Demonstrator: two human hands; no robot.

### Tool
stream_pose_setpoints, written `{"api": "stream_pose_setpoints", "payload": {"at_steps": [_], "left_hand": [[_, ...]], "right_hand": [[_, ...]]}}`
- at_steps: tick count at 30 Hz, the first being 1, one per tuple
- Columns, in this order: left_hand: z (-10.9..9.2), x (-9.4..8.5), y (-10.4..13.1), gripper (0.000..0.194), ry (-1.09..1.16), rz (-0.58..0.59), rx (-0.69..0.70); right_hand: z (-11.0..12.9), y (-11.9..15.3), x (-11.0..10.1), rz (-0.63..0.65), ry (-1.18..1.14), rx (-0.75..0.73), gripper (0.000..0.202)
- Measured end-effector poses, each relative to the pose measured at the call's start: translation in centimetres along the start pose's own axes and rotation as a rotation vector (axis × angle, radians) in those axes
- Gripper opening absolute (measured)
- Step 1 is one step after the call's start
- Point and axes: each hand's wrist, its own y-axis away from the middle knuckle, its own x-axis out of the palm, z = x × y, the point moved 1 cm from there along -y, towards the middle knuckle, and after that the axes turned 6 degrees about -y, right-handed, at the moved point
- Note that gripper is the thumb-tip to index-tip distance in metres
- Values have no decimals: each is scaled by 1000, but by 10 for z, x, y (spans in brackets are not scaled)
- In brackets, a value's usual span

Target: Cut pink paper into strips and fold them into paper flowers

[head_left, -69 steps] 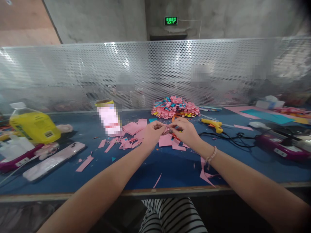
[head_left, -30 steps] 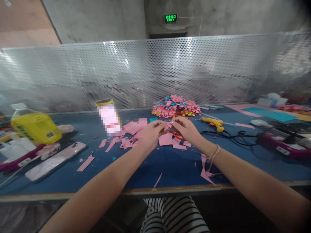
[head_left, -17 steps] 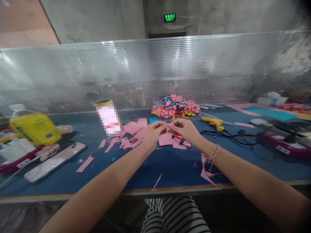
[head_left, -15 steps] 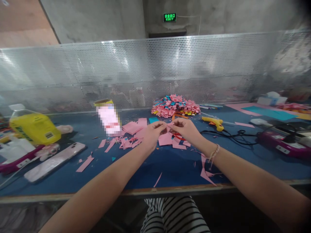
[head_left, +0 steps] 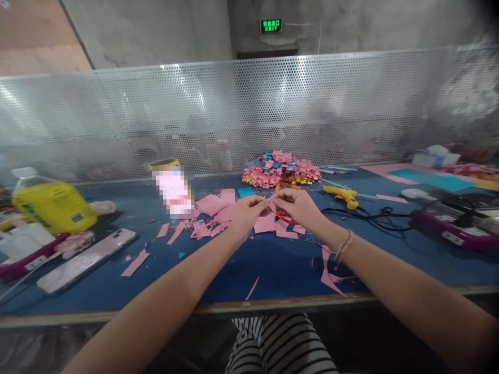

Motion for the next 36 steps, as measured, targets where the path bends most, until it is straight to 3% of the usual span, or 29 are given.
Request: {"api": "stream_pose_setpoints", "payload": {"at_steps": [7,13,18,26,36], "left_hand": [[-1,0,-1,9,-9,-11,-30],[0,2,1,5,-14,74,-67],[0,0,-1,2,27,7,-71],[-5,-1,1,8,290,-9,-180],[-4,1,3,11,241,3,-143]], "right_hand": [[-1,0,0,-20,71,-11,16],[0,1,-3,85,150,-75,17],[1,0,-7,49,161,-133,25],[6,3,-13,31,467,-592,16],[11,4,-11,-45,507,-566,13]]}}
